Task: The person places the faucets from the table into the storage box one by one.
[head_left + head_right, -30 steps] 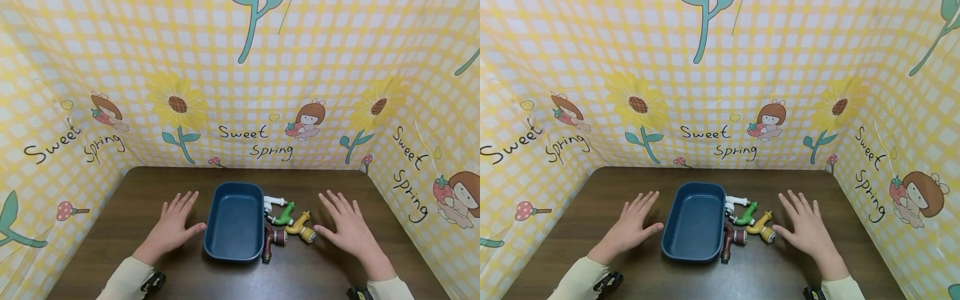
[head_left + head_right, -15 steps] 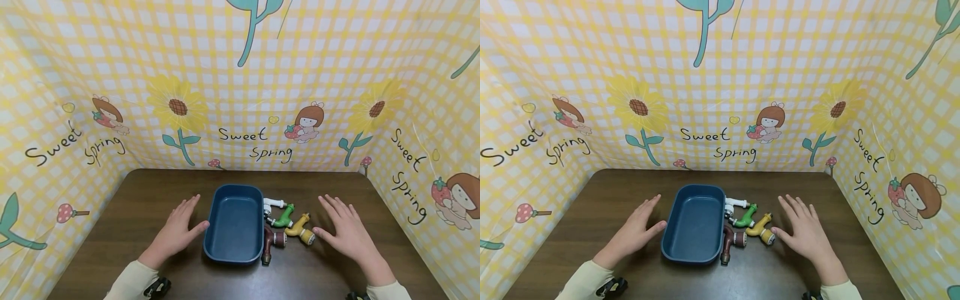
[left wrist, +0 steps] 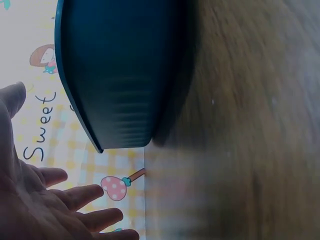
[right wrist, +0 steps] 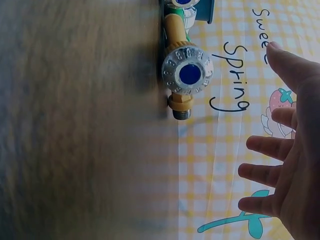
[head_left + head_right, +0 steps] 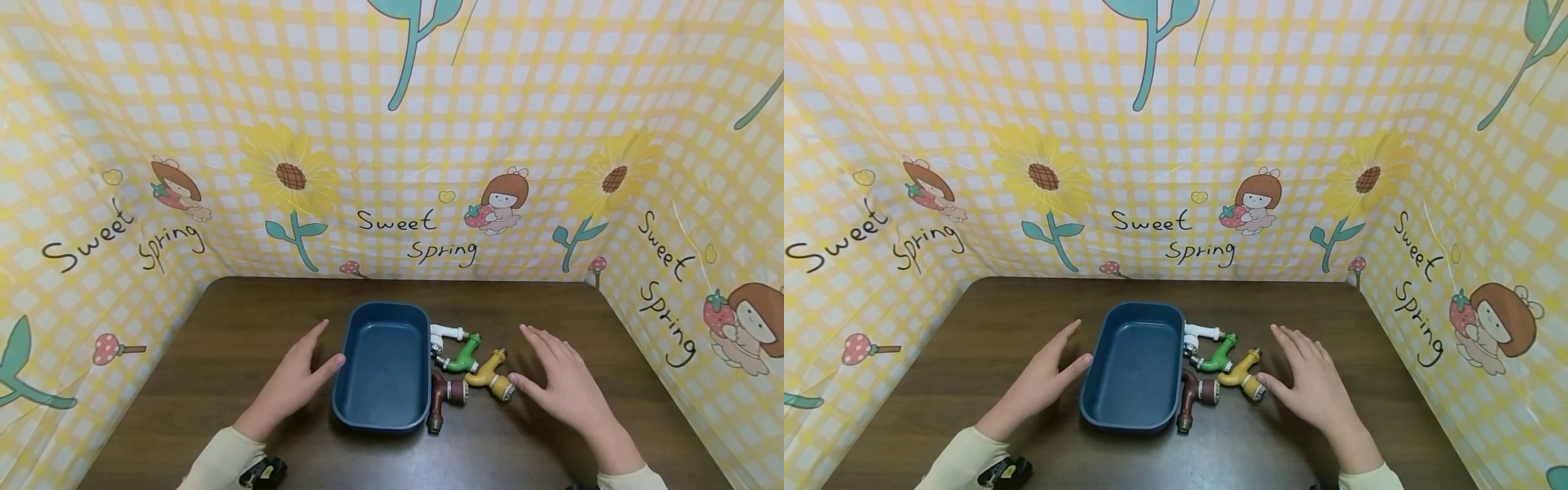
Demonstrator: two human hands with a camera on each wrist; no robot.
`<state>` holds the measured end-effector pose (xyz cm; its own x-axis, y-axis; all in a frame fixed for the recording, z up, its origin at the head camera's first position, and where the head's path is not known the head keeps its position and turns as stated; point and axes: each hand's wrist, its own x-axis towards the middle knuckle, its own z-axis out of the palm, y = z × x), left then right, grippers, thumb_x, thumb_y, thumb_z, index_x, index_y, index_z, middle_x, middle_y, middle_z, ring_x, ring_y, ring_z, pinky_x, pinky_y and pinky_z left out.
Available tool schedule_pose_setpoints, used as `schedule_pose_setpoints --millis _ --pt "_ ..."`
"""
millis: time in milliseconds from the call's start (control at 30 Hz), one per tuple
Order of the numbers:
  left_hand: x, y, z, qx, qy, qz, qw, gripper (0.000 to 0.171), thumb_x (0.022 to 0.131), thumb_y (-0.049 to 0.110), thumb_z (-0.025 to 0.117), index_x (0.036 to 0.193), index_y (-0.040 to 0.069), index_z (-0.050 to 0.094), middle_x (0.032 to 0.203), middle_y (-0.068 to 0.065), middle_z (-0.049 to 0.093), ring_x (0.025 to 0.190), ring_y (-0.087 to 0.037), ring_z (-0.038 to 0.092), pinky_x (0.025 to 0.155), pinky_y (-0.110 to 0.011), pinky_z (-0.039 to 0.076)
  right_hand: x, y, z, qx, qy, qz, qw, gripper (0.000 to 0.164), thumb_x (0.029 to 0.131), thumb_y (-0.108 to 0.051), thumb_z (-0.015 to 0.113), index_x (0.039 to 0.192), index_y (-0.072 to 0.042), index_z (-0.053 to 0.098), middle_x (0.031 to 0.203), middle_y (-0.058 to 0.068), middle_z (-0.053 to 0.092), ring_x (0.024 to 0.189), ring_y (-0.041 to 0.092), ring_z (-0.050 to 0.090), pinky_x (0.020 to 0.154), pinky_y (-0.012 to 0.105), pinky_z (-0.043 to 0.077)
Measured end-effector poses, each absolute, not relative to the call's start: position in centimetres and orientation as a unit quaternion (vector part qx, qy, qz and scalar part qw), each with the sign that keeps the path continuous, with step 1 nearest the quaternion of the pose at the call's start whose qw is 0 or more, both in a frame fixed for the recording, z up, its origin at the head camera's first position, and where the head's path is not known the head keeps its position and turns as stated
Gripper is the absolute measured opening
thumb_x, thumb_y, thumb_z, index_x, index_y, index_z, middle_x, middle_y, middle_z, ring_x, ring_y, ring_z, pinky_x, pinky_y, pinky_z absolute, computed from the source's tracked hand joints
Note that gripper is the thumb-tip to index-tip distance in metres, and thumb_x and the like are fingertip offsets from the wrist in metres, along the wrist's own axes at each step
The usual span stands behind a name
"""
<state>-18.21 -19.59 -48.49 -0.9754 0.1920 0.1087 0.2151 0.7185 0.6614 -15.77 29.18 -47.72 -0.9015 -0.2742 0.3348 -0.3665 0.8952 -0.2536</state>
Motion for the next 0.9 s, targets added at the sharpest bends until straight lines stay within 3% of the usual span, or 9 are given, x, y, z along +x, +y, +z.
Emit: schedule_pose_setpoints --millis 433,767,900 --pt "-18.0 -18.6 -48.3 -0.062 -0.902 -0.426 -0.007 0.077 0.099 0.053 0.062 0.159 0.015 0.032 0.16 -0.016 0.042 0.145 -0.04 0.042 0.113 -0.063 0.038 -15.4 28.5 -48.2 0.176 -0.953 0.191 0.157 0.088 0.088 -0.055 0.075 0.159 -0.02 0.037 0.15 0.017 0.052 0.136 0.041 0.049 0.106 0.067 0.038" --pt "-18.2 -17.9 -48.4 -0.031 -0.887 -0.459 -0.033 0.081 0.096 0.057 0.064 0.158 0.014 0.034 0.157 -0.02 0.044 0.141 -0.04 0.047 0.109 -0.058 0.045 -15.0 28.1 -48.4 0.156 -0.957 0.205 0.132 0.087 0.09 -0.057 0.073 0.159 -0.021 0.037 0.148 0.019 0.054 0.135 0.042 0.05 0.106 0.068 0.039" --pt "-18.1 -17.7 -48.5 -0.021 -0.881 -0.47 -0.039 0.079 0.097 0.051 0.066 0.158 0.012 0.034 0.156 -0.02 0.046 0.14 -0.038 0.05 0.107 -0.056 0.048 -14.8 27.9 -48.4 0.149 -0.958 0.208 0.129 0.085 0.09 -0.057 0.073 0.158 -0.02 0.039 0.148 0.018 0.055 0.134 0.041 0.052 0.105 0.067 0.04"
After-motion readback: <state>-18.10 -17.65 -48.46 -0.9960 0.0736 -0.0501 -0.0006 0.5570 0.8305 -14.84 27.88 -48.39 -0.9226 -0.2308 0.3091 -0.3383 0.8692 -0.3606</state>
